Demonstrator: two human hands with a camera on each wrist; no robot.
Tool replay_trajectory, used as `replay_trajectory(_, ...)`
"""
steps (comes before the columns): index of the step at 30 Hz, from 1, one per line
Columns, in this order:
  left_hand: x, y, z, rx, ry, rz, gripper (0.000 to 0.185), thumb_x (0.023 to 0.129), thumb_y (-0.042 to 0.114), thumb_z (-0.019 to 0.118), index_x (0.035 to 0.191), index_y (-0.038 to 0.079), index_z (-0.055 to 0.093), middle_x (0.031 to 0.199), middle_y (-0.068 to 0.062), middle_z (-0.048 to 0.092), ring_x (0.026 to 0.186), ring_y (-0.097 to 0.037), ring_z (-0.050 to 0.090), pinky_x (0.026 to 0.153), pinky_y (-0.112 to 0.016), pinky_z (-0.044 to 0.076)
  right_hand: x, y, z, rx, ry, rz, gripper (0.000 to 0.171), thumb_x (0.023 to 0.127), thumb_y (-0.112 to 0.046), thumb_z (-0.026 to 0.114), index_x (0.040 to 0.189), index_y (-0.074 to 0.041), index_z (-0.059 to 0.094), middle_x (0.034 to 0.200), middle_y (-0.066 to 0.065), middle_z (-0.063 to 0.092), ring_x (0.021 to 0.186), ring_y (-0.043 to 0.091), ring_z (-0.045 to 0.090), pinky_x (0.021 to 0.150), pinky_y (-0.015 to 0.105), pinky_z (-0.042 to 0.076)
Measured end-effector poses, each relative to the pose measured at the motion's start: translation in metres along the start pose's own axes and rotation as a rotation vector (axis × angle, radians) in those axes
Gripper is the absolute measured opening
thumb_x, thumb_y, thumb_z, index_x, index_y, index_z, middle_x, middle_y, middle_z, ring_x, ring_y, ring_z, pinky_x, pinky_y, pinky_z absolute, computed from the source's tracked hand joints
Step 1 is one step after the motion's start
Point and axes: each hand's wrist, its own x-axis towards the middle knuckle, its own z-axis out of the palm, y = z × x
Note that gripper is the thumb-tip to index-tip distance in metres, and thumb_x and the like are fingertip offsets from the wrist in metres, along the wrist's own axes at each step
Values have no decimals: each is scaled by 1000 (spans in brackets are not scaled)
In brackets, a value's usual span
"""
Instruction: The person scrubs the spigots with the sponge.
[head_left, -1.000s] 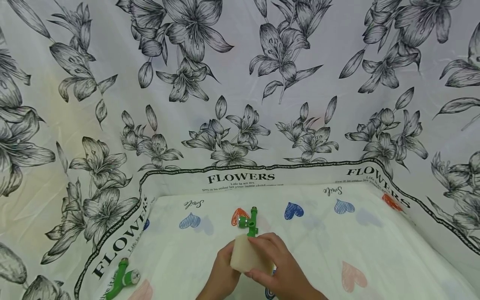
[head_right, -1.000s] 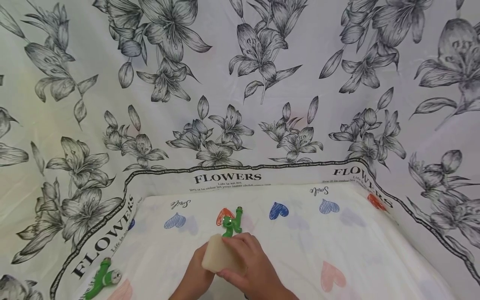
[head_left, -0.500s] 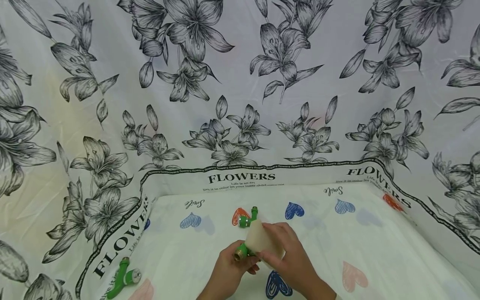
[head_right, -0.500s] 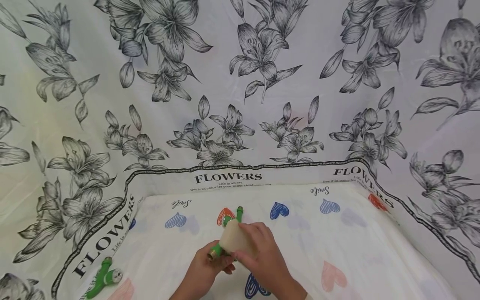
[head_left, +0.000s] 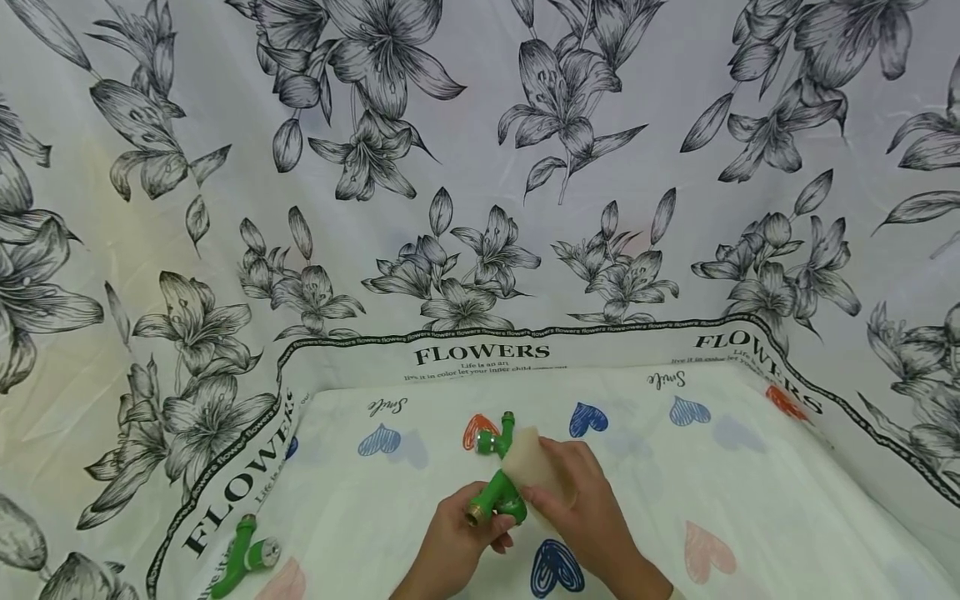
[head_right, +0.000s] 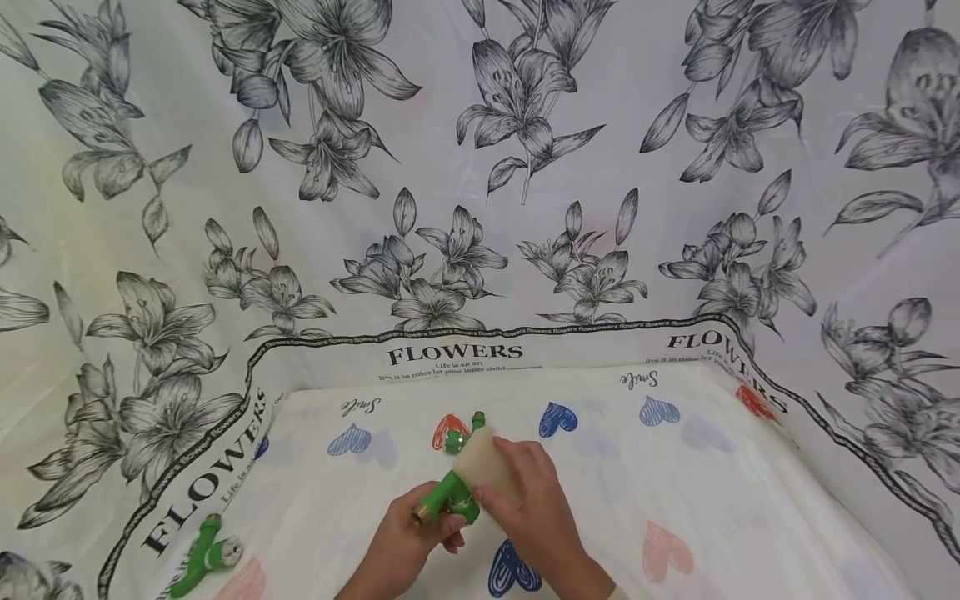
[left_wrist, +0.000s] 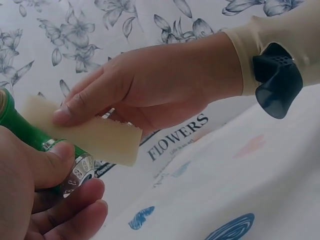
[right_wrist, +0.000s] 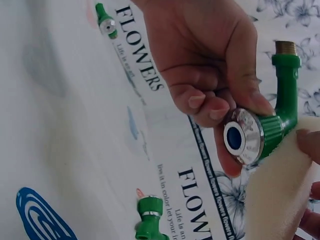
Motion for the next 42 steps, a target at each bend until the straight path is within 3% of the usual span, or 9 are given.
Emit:
replay_trajectory(8,2,-1,-2,47,29,-21,20,103,8,77,120,1,71,94,-13,74,74,-24,70,67,-32,63,-9,-9,6,101,-83,11,57,97,-35,88,148,-22,65,130,-10,58,112,17,59,92,39,60)
replay_trajectory(14,1,-2,-5,90,62,-29,21,100,-4,71,121,-2,70,88,-12,72,71,-22,68,61,-29,59,-18,-18,10,144,-158,-20,56,99,-39,84,150,-29,63,133,-12,56,115,15,56,95,36,57)
replay_trajectory(17,1,-5,-8,149,84,16,22,101,-6,68,122,-2,71,88,-8,72,71,-18,67,60,-28,58,-22,-18,13,183,-178,-108,56,100,-32,84,151,-28,61,134,-9,58,115,15,58,94,37,57)
replay_trajectory(23,0,-9,-13,247,123,157,30,103,1,72,133,1,71,106,-2,76,87,-13,68,76,-29,59,-23,-16,19,217,-187,-354,67,96,-19,88,156,-18,56,134,-1,60,114,17,60,90,36,58)
replay_trajectory(26,-1,-9,-13,209,121,150,31,103,5,73,134,3,70,111,-5,74,93,-16,68,80,-29,59,-22,-17,18,222,-181,-361,68,95,-20,89,156,-19,57,135,-2,60,115,17,60,89,36,58)
replay_trajectory(31,-1,-5,-11,56,141,87,43,98,-1,77,140,1,66,129,-13,70,112,-22,65,91,-31,58,-21,-19,17,218,-161,-365,68,95,-21,89,156,-19,58,136,-2,60,118,18,60,92,37,58)
replay_trajectory(34,-1,-2,-10,-27,146,47,45,102,3,74,146,0,63,138,-15,68,121,-24,62,98,-31,56,-21,-21,16,210,-138,-356,68,94,-19,90,155,-20,58,135,-2,60,117,19,61,91,37,59)
replay_trajectory(39,-5,-1,-8,-138,151,-34,51,106,8,70,152,-8,55,145,-18,64,125,-24,63,102,-31,54,-23,-22,14,203,-139,-220,65,96,-24,89,154,-28,59,136,-5,59,118,18,60,90,38,60)
replay_trajectory(42,-6,-2,-7,-211,106,-25,57,106,5,68,155,-14,47,150,-24,59,129,-27,62,104,-35,55,-23,-23,12,200,-127,-118,65,96,-27,89,153,-33,59,137,-8,58,119,18,59,92,38,59)
